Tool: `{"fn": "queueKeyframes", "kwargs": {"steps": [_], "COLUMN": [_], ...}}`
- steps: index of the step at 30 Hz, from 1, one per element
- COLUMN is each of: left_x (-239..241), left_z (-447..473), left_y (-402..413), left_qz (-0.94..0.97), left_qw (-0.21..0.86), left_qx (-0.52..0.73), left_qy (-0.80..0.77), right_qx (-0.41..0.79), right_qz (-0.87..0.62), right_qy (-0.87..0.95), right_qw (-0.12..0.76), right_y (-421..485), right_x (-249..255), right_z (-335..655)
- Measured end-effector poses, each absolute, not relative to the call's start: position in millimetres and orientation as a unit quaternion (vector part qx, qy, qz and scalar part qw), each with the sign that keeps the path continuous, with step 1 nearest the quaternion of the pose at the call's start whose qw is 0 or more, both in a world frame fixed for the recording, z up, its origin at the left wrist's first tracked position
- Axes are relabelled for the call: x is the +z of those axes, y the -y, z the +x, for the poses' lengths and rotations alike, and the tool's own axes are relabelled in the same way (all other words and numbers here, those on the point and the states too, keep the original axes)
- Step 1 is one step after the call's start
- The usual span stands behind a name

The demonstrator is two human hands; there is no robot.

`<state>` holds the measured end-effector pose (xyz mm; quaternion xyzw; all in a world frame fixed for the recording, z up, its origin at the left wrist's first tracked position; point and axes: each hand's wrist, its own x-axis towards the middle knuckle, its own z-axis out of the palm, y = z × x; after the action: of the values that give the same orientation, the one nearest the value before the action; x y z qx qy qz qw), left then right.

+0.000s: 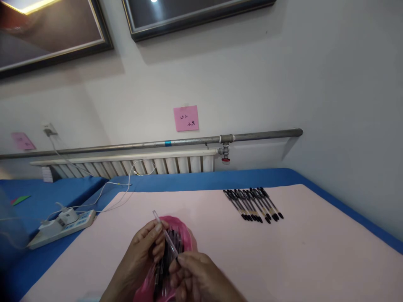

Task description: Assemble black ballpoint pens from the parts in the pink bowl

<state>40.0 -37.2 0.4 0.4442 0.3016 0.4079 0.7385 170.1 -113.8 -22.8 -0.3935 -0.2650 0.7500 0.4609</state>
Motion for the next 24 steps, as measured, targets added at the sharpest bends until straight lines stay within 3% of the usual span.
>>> {"fn": "queueKeyframes", "kwargs": {"steps": [5, 9, 12, 15, 19, 24], "left_x": [3.7, 4.9, 0.6, -6.5, -9.5, -4.2], "left_z": [33.2, 12.5, -0.6, -3.4, 2.3, 7.9], "left_y": [32.7, 20.5, 10.9, 4.9, 4.7, 13.5], "left_qz": [0.445, 0.527, 0.656, 0.726, 0.745, 0.757], "left_qw": [0.721, 0.646, 0.462, 0.317, 0.274, 0.235], "left_qx": [0.419, 0.378, 0.281, 0.199, 0.157, 0.148], "left_qy": [-0.327, -0.403, -0.527, -0.577, -0.587, -0.592], "right_qx": [0.609, 0.513, 0.322, 0.215, 0.150, 0.067], "right_qz": [-0.466, -0.541, -0.602, -0.626, -0.627, -0.648], "right_qy": [0.313, 0.424, 0.564, 0.623, 0.644, 0.596], "right_qw": [0.560, 0.514, 0.465, 0.417, 0.411, 0.469], "right_y": [112.5, 113.2, 116.6, 120.1, 122.7, 126.0], "right_x": [-32.2, -31.8, -31.4, -37.4, -46.4, -54.6], "right_z": [166.4, 171.8, 176.2, 178.1, 181.9, 195.8]}}
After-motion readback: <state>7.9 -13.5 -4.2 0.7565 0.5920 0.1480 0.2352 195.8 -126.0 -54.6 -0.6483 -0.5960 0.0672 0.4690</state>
